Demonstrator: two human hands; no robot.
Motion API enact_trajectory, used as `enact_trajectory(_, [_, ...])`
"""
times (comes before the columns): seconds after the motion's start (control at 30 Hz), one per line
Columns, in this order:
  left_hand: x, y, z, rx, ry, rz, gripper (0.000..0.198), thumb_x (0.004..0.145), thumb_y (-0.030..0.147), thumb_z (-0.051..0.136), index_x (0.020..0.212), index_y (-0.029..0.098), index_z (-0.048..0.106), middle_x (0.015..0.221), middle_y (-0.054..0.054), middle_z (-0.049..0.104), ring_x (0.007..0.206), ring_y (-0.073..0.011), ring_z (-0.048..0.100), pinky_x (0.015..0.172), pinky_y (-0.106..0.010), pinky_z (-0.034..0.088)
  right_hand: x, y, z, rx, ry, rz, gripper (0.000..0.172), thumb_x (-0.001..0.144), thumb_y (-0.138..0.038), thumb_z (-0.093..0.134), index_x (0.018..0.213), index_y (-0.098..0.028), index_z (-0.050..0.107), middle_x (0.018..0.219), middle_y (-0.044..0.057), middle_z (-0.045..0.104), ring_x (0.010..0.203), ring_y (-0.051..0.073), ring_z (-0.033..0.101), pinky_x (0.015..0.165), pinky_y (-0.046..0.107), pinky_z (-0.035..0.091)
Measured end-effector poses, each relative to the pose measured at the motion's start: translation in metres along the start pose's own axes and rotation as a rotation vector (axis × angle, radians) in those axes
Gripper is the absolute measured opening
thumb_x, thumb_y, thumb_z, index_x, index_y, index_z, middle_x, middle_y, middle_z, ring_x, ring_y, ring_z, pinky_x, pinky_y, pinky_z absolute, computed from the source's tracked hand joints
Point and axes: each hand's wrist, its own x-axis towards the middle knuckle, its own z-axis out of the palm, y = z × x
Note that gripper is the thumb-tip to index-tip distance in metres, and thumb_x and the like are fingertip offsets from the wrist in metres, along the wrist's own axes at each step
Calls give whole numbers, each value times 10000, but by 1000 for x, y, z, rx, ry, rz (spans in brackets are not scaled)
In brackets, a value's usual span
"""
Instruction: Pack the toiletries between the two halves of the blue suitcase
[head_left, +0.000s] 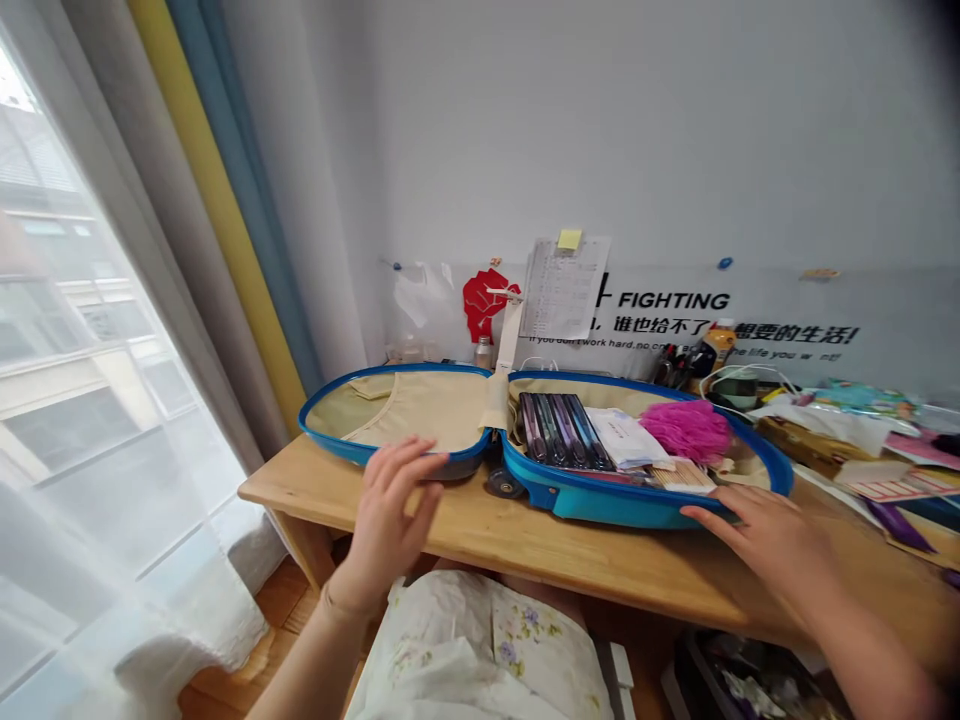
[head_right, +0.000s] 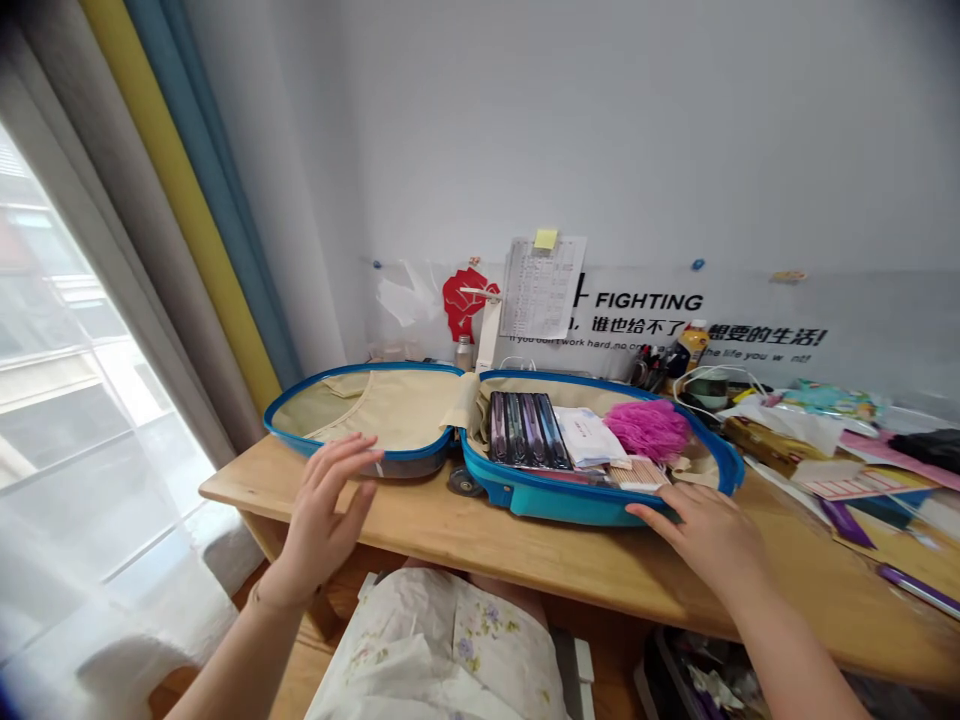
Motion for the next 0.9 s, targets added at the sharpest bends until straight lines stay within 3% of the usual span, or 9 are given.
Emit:
enact_trajectory(0.1, [15, -43, 23, 55, 7, -61, 340, 991, 360, 409, 1191, 258, 665, 1292, -88, 661, 1288, -273, 541, 1146, -525, 325, -4, 24, -15, -13, -104, -16, 600, 741, -855, 431, 622, -299, 622, 665, 86, 642, 714, 302, 645, 708, 472, 512])
enact_trajectory(0.2, [8, -79, 40, 103, -33, -101, 329, 987, 381, 417, 1143, 254, 677, 1262, -89, 683, 1263, -291, 562, 1154, -556, 279, -6, 50, -28, -9, -144, 14, 577, 714, -867, 452, 607, -324, 616, 661, 112, 645, 702, 301, 650, 694, 485, 516])
enact_trajectory(0.3, [-1, -92, 48, 121, -52, -111, 322, 983, 389, 425, 1127, 256, 680, 1230, -88, 697, 1255, -299, 565, 1159, -563, 257, -6, 73, -38, 9, -205, 45, 547, 658, -870, 517, 606, -339, 640, 704, 141, 676, 708, 301, 654, 684, 492, 523])
enact_trajectory(0.4, [0, -91, 52, 123, -47, -75, 303, 980, 394, 440, 1095, 267, 689, 1212, -74, 706, 1242, -297, 570, 1159, -555, 252, -1, 83, -47, 64, -237, 89, 549, 682, -833, 497, 649, -318, 684, 768, 156, 709, 741, 320, 668, 701, 512, 534])
enact_trajectory(0.5, [5, -90, 57, 106, -34, -34, 282, 975, 383, 449, 1060, 280, 697, 1164, -56, 724, 1209, -284, 588, 1159, -537, 253, 16, 66, -53, 118, -291, 171, 530, 817, -693, 400, 775, -279, 728, 901, 145, 743, 852, 335, 692, 771, 504, 544])
enact_trajectory(0.6, [6, -94, 62, 90, -33, -21, 272, 965, 373, 459, 1055, 274, 696, 1145, -57, 729, 1190, -276, 598, 1162, -522, 251, 48, 33, -47, 50, -422, 257, 433, 822, -583, 473, 883, -249, 741, 992, 133, 753, 883, 321, 699, 766, 443, 547])
enact_trajectory(0.77, [0, -99, 69, 82, 10, -22, 298, 959, 379, 456, 1120, 243, 667, 1189, -87, 711, 1204, -280, 587, 1175, -511, 231, 107, -3, -6, -83, -646, 283, 436, 841, -519, 498, 984, -182, 734, 1008, 140, 755, 905, 283, 706, 796, 371, 533])
enact_trajectory(0.9, [-2, -96, 70, 84, 11, -49, 313, 957, 380, 453, 1149, 247, 661, 1235, -89, 692, 1242, -284, 564, 1180, -516, 230, 132, -11, 34, -131, -678, 289, 377, 763, -525, 636, 828, -167, 734, 806, 152, 744, 772, 295, 701, 714, 392, 530])
